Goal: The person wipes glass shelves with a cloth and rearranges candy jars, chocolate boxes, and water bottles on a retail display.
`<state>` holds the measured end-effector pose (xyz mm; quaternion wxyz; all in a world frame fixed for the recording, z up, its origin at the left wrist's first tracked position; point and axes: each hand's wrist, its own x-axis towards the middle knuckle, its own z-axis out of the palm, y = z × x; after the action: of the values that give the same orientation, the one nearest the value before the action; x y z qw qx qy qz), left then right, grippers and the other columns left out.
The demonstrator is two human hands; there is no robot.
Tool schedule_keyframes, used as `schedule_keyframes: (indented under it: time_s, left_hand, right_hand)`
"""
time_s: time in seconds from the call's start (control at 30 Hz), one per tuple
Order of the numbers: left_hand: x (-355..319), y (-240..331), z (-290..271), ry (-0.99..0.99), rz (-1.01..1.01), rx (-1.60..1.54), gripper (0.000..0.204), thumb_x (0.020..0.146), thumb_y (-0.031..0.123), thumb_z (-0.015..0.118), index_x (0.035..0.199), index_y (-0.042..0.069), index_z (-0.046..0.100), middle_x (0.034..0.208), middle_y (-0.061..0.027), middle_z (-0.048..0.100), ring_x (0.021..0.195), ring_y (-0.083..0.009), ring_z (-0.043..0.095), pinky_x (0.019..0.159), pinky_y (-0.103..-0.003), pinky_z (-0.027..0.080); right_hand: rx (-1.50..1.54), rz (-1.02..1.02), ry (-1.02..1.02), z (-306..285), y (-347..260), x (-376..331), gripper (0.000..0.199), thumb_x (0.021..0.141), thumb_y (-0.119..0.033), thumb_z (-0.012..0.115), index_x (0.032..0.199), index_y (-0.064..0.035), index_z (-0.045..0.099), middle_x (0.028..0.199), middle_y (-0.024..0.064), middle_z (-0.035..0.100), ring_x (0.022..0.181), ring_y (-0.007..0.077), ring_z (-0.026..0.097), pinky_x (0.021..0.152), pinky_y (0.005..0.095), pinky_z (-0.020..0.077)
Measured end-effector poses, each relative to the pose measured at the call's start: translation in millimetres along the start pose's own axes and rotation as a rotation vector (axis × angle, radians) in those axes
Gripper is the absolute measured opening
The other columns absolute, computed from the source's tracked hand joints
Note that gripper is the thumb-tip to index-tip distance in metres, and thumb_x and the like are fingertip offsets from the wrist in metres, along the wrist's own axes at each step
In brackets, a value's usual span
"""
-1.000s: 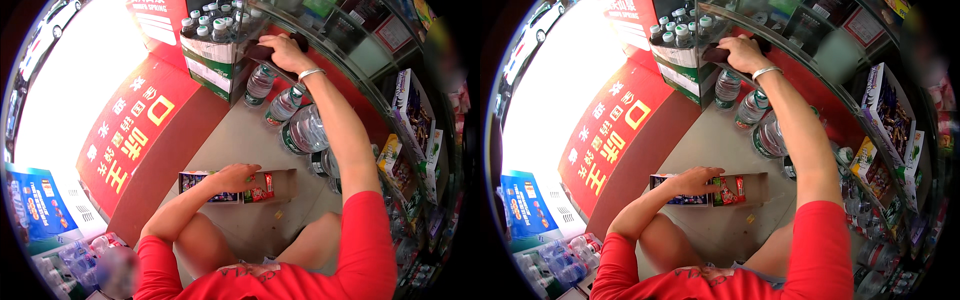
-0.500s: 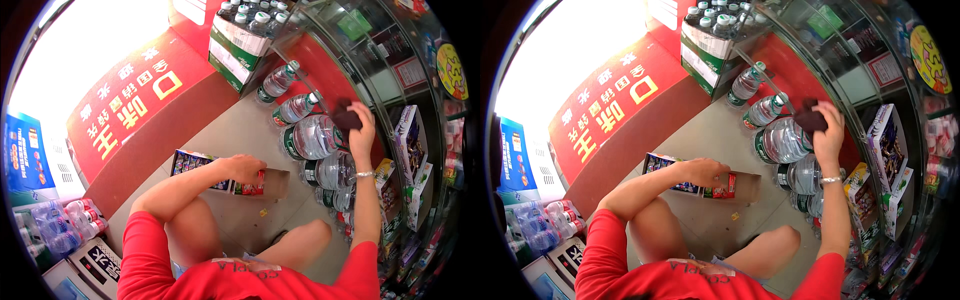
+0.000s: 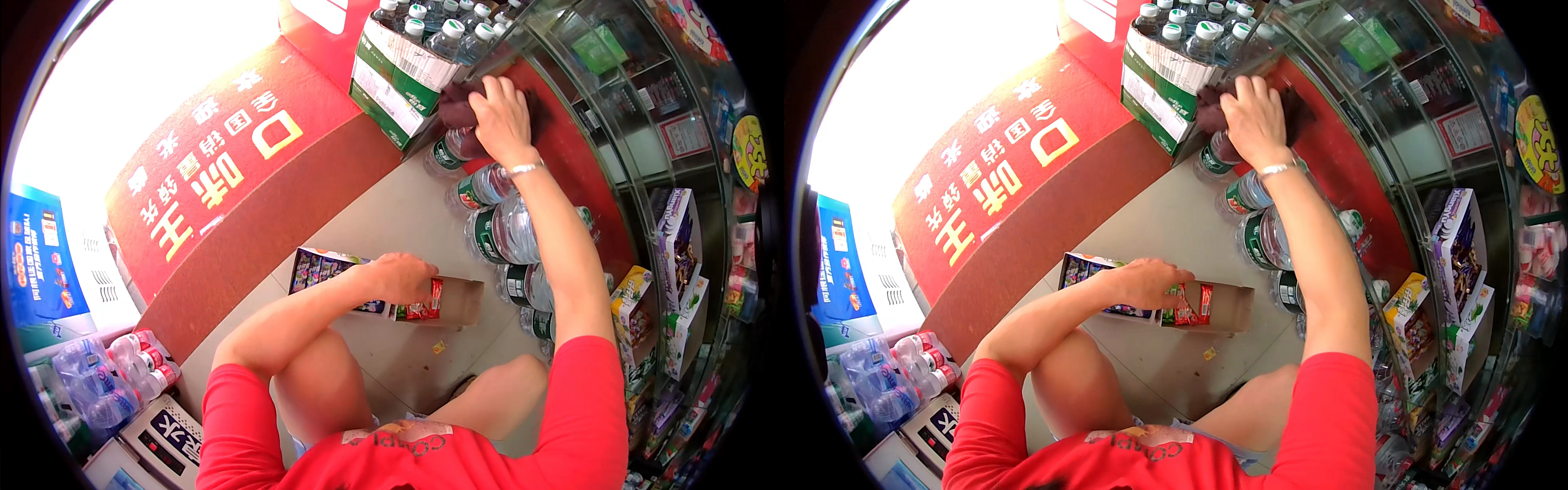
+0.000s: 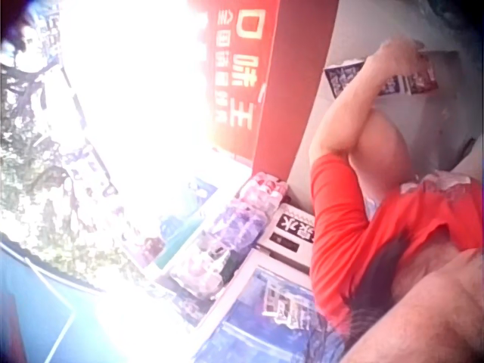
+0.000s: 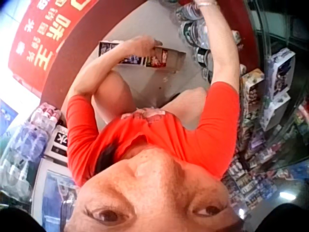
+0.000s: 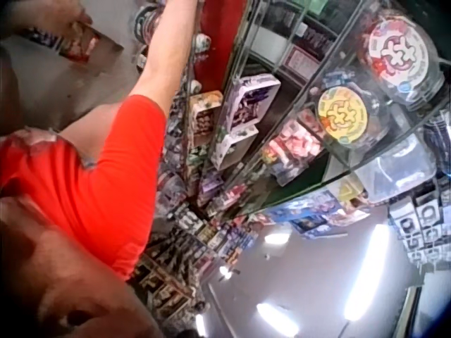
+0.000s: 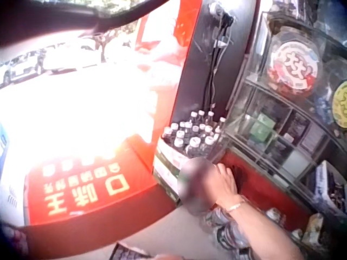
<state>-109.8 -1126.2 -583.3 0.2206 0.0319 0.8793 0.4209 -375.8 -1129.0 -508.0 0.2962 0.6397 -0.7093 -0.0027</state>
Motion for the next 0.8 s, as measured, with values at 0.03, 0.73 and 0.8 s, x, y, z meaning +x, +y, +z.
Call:
schedule_keyframes:
  time_s: [0.03,0.73,0.8]
  left_hand:
    - [-2,-2,2,0.003,-0.003,-0.009,0.056,0.088,0.039,0.061,0.131,0.005,0.05,0.106,-0.0203,0.064,0.102,-0.0382,0.061,0.089,-0.047,0.047]
    - [-1,7,2,0.029,0.0,0.017,0.045,0.084,0.032,0.063,0.117,0.001,0.055,0.103,-0.021,0.064,0.101,-0.0377,0.061,0.088,-0.046,0.049]
    - [-8,0,5,0.052,-0.001,-0.002,0.046,0.084,0.031,0.063,0.118,0.001,0.055,0.102,-0.0211,0.064,0.101,-0.0377,0.062,0.087,-0.045,0.049]
  right_hand:
    - [0.01,0.012,-0.03,-4,0,-11,0.023,0.065,-0.002,0.065,0.088,-0.0083,0.062,0.112,0.0122,0.053,0.106,0.0322,0.05,0.083,0.0423,0.0432]
    - [-0.053,0.014,0.038,-12,0,-16,0.008,0.072,-0.008,0.062,0.079,-0.0094,0.065,0.109,0.0125,0.054,0.1,0.0287,0.05,0.077,0.04,0.0421]
    - [-0.023,0.032,-0.037,-34,-1,-46,0.023,0.062,-0.007,0.071,0.084,-0.0078,0.063,0.12,0.0137,0.053,0.111,0.0312,0.049,0.083,0.0422,0.0423]
